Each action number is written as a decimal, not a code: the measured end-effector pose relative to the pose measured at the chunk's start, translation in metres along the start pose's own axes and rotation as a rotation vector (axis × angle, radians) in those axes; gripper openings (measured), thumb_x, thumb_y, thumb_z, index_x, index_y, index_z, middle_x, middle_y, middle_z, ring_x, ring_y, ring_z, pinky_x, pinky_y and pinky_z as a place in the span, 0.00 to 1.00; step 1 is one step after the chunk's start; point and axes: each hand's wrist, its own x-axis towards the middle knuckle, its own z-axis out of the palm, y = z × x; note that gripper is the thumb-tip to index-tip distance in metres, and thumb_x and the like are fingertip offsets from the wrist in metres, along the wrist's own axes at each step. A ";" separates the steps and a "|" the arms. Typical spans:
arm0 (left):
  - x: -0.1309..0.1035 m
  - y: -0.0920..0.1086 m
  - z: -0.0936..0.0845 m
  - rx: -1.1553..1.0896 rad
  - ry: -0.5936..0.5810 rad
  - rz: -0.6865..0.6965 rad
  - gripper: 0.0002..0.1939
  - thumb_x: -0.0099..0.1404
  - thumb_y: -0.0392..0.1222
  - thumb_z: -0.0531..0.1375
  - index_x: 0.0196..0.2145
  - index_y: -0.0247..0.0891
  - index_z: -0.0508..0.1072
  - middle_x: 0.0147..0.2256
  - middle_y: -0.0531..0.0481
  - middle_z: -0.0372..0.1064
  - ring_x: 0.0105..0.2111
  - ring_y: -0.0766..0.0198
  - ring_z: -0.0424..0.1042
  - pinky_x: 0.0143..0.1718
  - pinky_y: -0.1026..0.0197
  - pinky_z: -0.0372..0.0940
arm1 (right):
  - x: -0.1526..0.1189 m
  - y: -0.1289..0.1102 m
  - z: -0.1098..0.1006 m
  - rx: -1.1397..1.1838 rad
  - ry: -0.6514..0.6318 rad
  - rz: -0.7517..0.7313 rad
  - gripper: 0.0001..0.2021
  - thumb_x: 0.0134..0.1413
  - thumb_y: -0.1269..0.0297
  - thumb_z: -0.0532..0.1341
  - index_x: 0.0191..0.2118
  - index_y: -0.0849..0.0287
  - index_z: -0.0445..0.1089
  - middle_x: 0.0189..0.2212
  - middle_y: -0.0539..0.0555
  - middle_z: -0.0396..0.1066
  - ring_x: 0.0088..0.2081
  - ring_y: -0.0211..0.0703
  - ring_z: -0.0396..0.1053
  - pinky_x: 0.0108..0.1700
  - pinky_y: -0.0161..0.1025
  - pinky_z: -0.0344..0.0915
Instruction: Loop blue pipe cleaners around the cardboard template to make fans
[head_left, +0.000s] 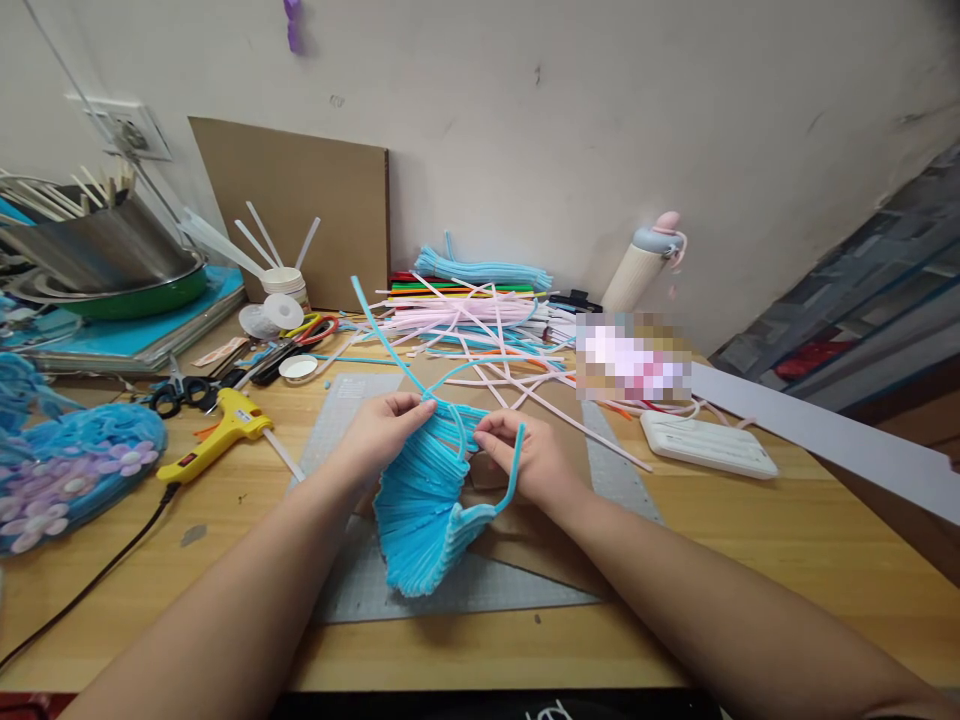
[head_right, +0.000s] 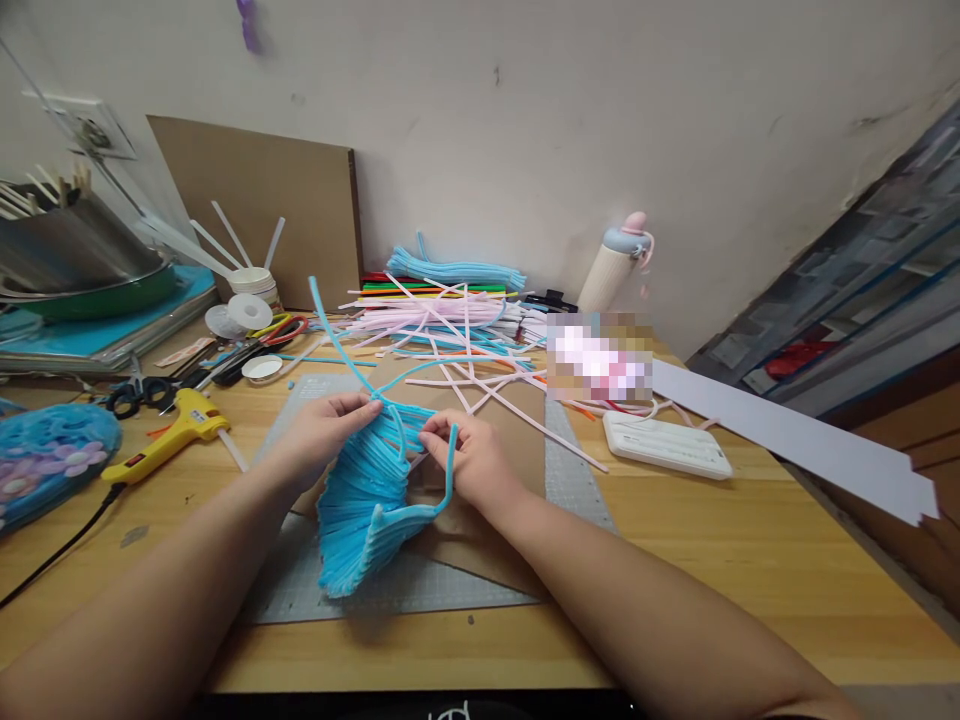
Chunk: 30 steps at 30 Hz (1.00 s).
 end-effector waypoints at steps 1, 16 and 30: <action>0.000 0.001 -0.001 -0.010 -0.014 -0.013 0.18 0.49 0.54 0.60 0.25 0.34 0.71 0.20 0.53 0.66 0.20 0.68 0.62 0.23 0.66 0.56 | 0.001 0.000 -0.001 -0.013 0.011 -0.018 0.08 0.48 0.61 0.58 0.32 0.59 0.68 0.26 0.51 0.71 0.26 0.38 0.69 0.27 0.34 0.64; -0.002 0.004 0.002 0.116 0.152 0.040 0.13 0.49 0.49 0.61 0.24 0.35 0.75 0.19 0.53 0.68 0.19 0.68 0.62 0.20 0.67 0.55 | 0.002 -0.010 -0.008 -0.259 -0.052 -0.201 0.05 0.48 0.65 0.59 0.26 0.59 0.69 0.25 0.50 0.70 0.28 0.37 0.66 0.31 0.33 0.61; -0.002 0.004 0.003 0.073 0.147 0.012 0.13 0.49 0.49 0.61 0.24 0.35 0.73 0.19 0.54 0.66 0.19 0.69 0.60 0.20 0.68 0.55 | 0.000 -0.010 -0.007 -0.323 -0.034 -0.162 0.04 0.47 0.65 0.58 0.26 0.59 0.68 0.21 0.48 0.68 0.23 0.34 0.62 0.26 0.31 0.58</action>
